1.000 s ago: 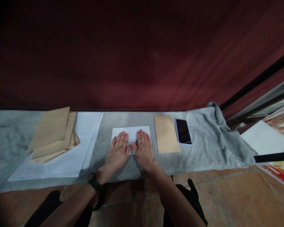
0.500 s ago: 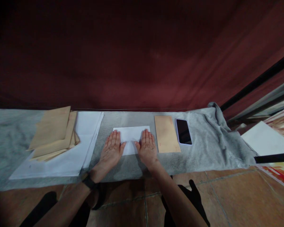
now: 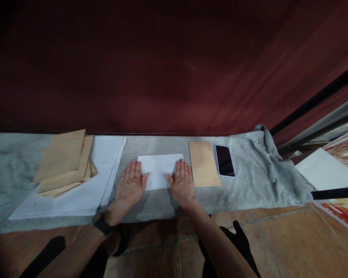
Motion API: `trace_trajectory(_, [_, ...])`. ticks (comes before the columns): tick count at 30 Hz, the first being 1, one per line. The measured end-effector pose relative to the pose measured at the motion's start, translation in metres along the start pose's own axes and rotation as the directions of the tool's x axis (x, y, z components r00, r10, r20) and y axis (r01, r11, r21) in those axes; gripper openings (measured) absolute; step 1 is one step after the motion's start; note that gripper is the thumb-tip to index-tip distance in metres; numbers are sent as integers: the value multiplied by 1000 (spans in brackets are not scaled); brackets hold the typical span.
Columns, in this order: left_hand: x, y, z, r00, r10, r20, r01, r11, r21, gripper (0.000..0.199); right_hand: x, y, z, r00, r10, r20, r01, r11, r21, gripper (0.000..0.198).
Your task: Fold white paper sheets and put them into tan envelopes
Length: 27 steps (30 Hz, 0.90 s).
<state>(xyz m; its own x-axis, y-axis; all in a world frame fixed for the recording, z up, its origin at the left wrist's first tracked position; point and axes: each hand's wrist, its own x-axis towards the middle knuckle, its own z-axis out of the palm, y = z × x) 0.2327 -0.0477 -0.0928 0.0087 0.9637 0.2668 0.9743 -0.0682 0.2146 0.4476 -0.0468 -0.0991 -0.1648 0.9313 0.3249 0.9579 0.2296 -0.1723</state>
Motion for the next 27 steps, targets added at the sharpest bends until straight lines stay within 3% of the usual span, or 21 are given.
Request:
trace_trajectory(7, [2, 6, -8, 1000, 1, -31, -1, 1000, -8, 64, -5, -3, -5, 999, 50, 4, -50, 999, 20, 73])
trace_trajectory(10, [-3, 20, -13, 994, 109, 23, -108, 994, -33, 63, -6, -8, -11, 999, -20, 31, 18, 997, 69, 69])
trace_trajectory(14, [-20, 38, -14, 947, 307, 100, -300, 951, -80, 60, -8, -18, -16, 982, -161, 99, 143, 975, 168, 60])
trace_trajectory(17, [-29, 40, -12, 925, 366, 98, -361, 930, -69, 62, -12, -23, -17, 970, -215, 115, 190, 962, 195, 58])
trace_trajectory(27, [-24, 30, -5, 973, 212, 89, -210, 977, -31, 61, -17, -16, -10, 992, -110, 60, 104, 991, 89, 67])
